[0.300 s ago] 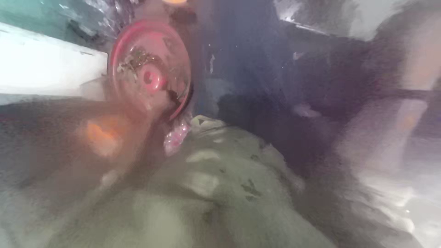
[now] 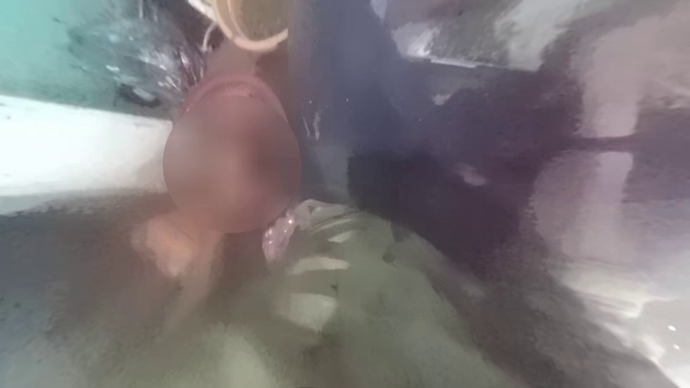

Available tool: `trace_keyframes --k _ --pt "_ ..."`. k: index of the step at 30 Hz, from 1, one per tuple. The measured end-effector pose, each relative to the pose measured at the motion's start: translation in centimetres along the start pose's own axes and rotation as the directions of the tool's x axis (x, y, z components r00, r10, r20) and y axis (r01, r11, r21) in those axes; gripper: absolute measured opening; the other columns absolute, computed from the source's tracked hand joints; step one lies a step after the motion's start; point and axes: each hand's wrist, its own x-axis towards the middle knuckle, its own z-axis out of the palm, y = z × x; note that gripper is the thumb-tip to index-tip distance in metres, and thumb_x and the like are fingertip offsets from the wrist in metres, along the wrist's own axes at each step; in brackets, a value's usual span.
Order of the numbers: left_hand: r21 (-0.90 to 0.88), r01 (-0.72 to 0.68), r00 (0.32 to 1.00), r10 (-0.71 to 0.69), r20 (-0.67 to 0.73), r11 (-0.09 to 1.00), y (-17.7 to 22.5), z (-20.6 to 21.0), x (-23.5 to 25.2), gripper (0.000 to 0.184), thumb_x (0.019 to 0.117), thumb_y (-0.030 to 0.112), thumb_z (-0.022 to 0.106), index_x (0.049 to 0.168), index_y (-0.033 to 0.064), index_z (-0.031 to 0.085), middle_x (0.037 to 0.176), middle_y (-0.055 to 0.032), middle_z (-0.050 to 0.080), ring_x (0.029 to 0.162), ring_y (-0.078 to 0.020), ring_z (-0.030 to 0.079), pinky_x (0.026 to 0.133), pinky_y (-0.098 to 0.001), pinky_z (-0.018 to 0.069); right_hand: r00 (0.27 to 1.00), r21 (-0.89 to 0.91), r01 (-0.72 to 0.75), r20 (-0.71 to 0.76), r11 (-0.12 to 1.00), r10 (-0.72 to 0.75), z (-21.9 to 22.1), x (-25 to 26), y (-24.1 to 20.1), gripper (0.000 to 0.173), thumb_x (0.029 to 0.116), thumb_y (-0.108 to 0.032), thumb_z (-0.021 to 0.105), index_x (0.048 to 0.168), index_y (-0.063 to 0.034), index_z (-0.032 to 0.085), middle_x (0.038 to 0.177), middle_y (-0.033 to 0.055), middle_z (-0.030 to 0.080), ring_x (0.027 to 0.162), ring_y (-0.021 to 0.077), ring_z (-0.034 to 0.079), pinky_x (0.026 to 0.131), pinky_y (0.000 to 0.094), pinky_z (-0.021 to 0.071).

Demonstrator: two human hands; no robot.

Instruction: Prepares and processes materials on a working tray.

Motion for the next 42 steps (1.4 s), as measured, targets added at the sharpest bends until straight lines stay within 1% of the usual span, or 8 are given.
trace_keyframes --k 2,7,11,15,19,27,35,42 --pt "-0.278 0.003 0.999 -0.012 -0.031 0.961 3.3 -1.5 0.3 0.030 0.1024 0.031 0.067 0.124 0.0090 0.068 0.103 -0.0080 0.074 0.082 -0.0181 0.073 0.076 -0.0435 0.0645 0.998 -0.063 0.066 0.006 0.996 -0.066 -0.6 -1.8 -1.4 0.037 0.1047 -0.013 0.051 0.129 0.0121 0.061 0.130 0.0379 0.060 0.123 0.0491 0.059 0.107 0.0647 0.0414" --pt "-0.598 -0.344 0.934 0.329 -0.140 0.724 16.3 -5.6 1.9 0.015 0.1005 0.007 0.066 0.116 0.0047 0.067 0.096 0.0015 0.071 0.075 -0.0037 0.067 0.070 -0.0237 0.0599 0.994 0.169 -0.093 -0.037 0.981 0.101 -0.8 -2.4 -2.4 0.028 0.1022 -0.013 0.056 0.120 0.0047 0.068 0.115 0.0301 0.067 0.107 0.0444 0.065 0.094 0.0660 0.0474" --pt "-0.581 -0.541 0.775 0.628 -0.065 0.608 25.7 -4.3 5.6 0.020 0.1018 0.011 0.066 0.120 0.0037 0.066 0.100 -0.0057 0.075 0.075 -0.0120 0.073 0.069 -0.0304 0.0646 0.992 0.244 -0.117 -0.014 0.963 0.125 -0.7 -2.0 -1.9 0.029 0.1047 -0.019 0.052 0.117 -0.0016 0.071 0.108 0.0226 0.070 0.099 0.0370 0.067 0.088 0.0615 0.0512" --pt "-0.599 -0.454 0.758 0.640 0.130 0.660 38.1 0.6 6.3 0.017 0.1005 0.010 0.067 0.115 0.0010 0.068 0.098 -0.0112 0.074 0.074 -0.0170 0.073 0.068 -0.0348 0.0647 0.993 0.332 -0.079 -0.060 0.940 0.104 -1.1 -5.2 -1.7 0.024 0.1025 -0.022 0.056 0.114 -0.0055 0.067 0.093 0.0199 0.068 0.080 0.0367 0.067 0.068 0.0587 0.0539" --pt "-0.462 -0.347 0.832 0.495 0.251 0.816 45.5 7.2 10.1 0.021 0.0993 0.015 0.065 0.116 0.0048 0.071 0.101 -0.0112 0.077 0.079 -0.0207 0.076 0.073 -0.0403 0.0654 0.990 0.393 -0.122 -0.018 0.911 0.140 -2.5 -6.6 -3.2 0.026 0.1066 -0.023 0.051 0.122 -0.0075 0.065 0.098 0.0202 0.068 0.083 0.0371 0.066 0.071 0.0596 0.0536" --pt "-0.482 -0.193 0.918 0.331 0.219 0.855 45.6 11.2 13.3 0.031 0.0997 0.020 0.066 0.125 0.0029 0.068 0.119 -0.0199 0.070 0.096 -0.0297 0.074 0.084 -0.0484 0.0641 0.987 0.343 -0.137 -0.037 0.929 0.159 -1.2 -1.2 -1.3 0.027 0.1050 -0.027 0.050 0.111 -0.0089 0.069 0.093 0.0160 0.068 0.086 0.0339 0.067 0.074 0.0596 0.0532" --pt "0.383 -0.383 0.920 0.385 0.076 0.840 46.2 7.4 10.8 0.045 0.0901 0.035 0.071 0.120 0.0021 0.070 0.122 -0.0248 0.070 0.114 -0.0439 0.068 0.090 -0.0674 0.0537 0.991 0.310 -0.121 -0.022 0.943 0.135 -0.8 -0.7 -1.6 0.027 0.1037 -0.027 0.050 0.109 -0.0106 0.070 0.092 0.0143 0.068 0.086 0.0324 0.067 0.075 0.0583 0.0531" --pt "0.286 -0.872 0.484 0.794 0.369 0.398 44.8 8.9 15.2 0.060 0.0783 0.014 0.082 0.137 0.0185 0.068 0.154 -0.0058 0.054 0.145 -0.0351 0.047 0.112 -0.0631 0.0443 0.988 0.283 -0.148 0.008 0.948 0.153 -0.6 -0.8 -1.6 0.026 0.1041 -0.027 0.050 0.112 -0.0122 0.070 0.094 0.0143 0.070 0.085 0.0326 0.068 0.074 0.0586 0.0540"
